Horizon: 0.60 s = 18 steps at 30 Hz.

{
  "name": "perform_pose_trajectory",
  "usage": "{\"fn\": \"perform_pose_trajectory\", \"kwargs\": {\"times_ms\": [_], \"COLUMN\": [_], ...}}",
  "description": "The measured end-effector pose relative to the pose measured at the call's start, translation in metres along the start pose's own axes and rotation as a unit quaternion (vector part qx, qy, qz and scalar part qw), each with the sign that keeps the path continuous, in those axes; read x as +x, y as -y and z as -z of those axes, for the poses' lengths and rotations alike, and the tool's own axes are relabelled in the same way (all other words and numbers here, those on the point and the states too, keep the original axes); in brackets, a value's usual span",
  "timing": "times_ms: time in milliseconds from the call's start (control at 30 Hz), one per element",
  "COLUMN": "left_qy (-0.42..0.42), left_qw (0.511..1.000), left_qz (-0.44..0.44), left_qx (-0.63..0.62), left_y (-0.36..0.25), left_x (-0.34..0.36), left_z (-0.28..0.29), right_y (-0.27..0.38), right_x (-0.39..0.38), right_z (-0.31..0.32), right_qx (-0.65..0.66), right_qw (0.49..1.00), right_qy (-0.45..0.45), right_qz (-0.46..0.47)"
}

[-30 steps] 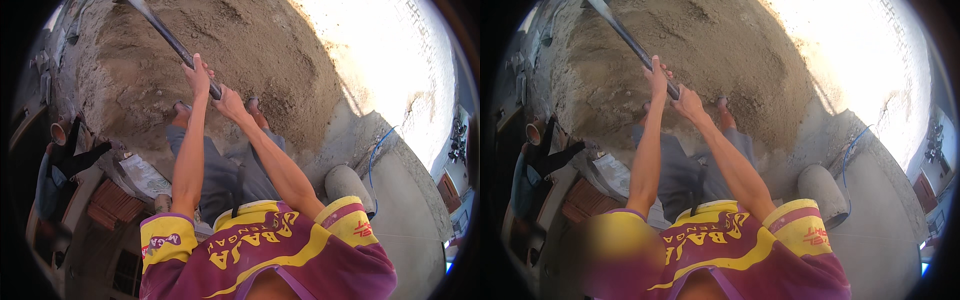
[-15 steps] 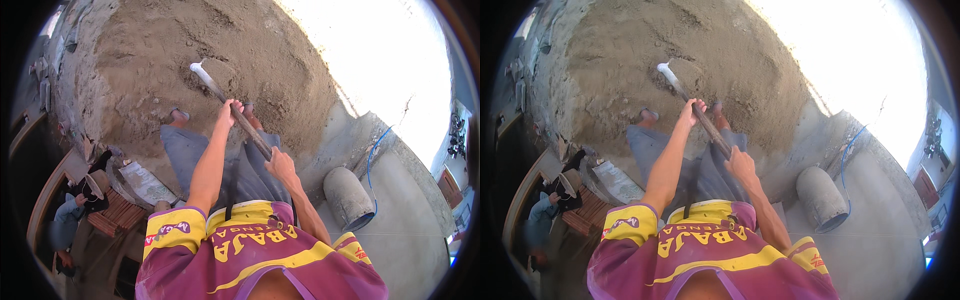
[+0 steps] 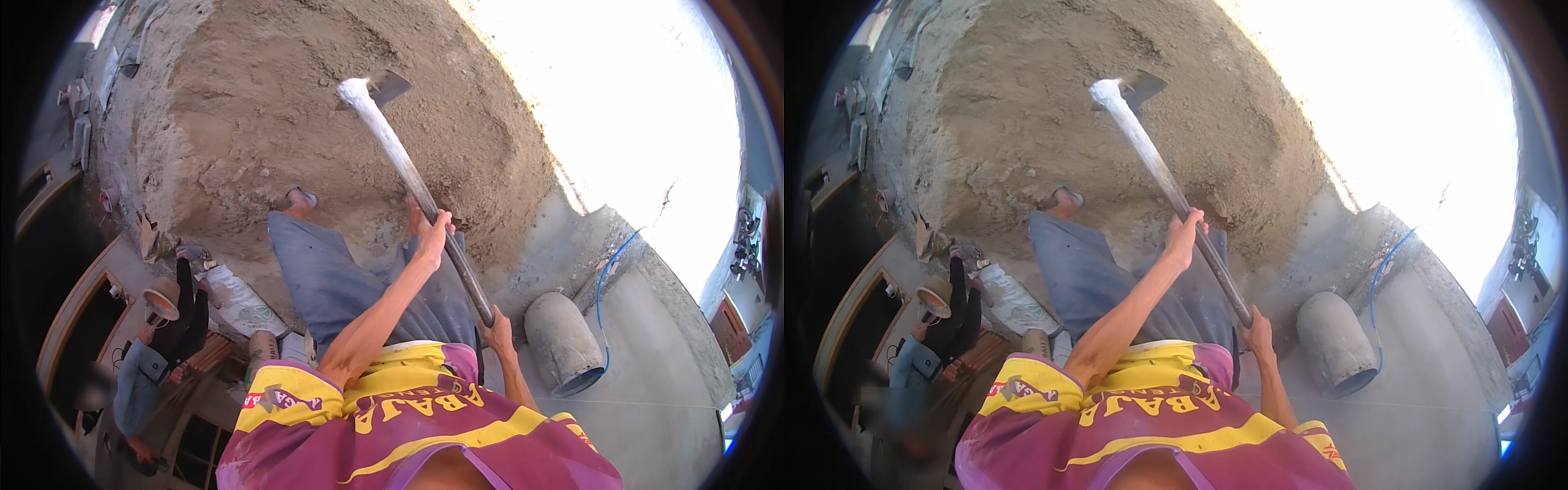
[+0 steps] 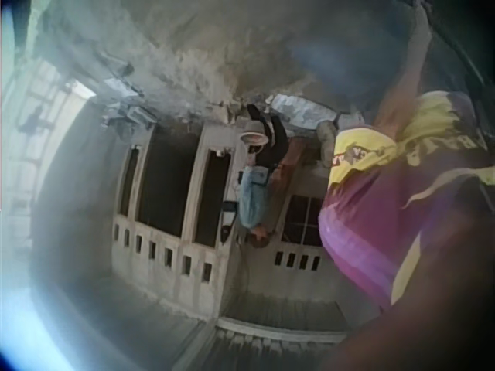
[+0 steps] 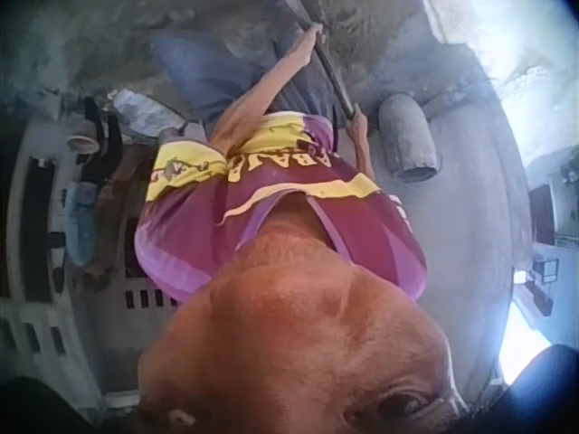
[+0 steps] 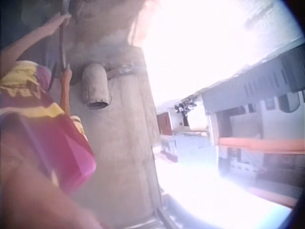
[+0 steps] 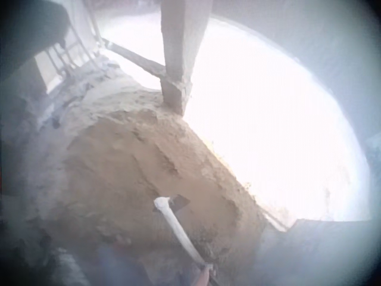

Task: The person picks up a mallet from a bucket, walks across a tiled floor to a pile of sand, and uses a hoe to mix the sand by repeatedly pulling it toward their feet.

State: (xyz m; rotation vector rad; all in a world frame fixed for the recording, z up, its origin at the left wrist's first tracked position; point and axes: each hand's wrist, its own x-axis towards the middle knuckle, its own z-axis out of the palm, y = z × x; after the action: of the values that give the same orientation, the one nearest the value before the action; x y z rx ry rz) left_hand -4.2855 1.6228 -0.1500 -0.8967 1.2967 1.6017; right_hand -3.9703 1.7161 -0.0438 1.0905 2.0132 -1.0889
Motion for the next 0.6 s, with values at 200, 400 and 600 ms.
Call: {"fn": "perform_pose_trajectory", "kwargs": {"times_ms": [200,400,600], "left_qy": [-0.143,-0.118,0.040], "left_qw": [0.904,0.937,0.962], "left_qz": [-0.331,-0.192,0.120], "left_qx": [0.230,0.268,0.240], "left_y": [-0.199,-0.152,-0.013], "left_x": [0.067,0.124,0.123], "left_z": [-0.001,0.011,0.015], "right_y": [0.249,0.309,0.191], "right_x": [0.236,0.307,0.248], "right_z": [-0.036,-0.044,-0.023], "right_qx": [0.062,-0.013,-0.090], "right_qw": [0.986,0.993,0.995], "right_qy": [0.002,-0.009,0.036], "right_qz": [0.152,0.121,-0.013]}}
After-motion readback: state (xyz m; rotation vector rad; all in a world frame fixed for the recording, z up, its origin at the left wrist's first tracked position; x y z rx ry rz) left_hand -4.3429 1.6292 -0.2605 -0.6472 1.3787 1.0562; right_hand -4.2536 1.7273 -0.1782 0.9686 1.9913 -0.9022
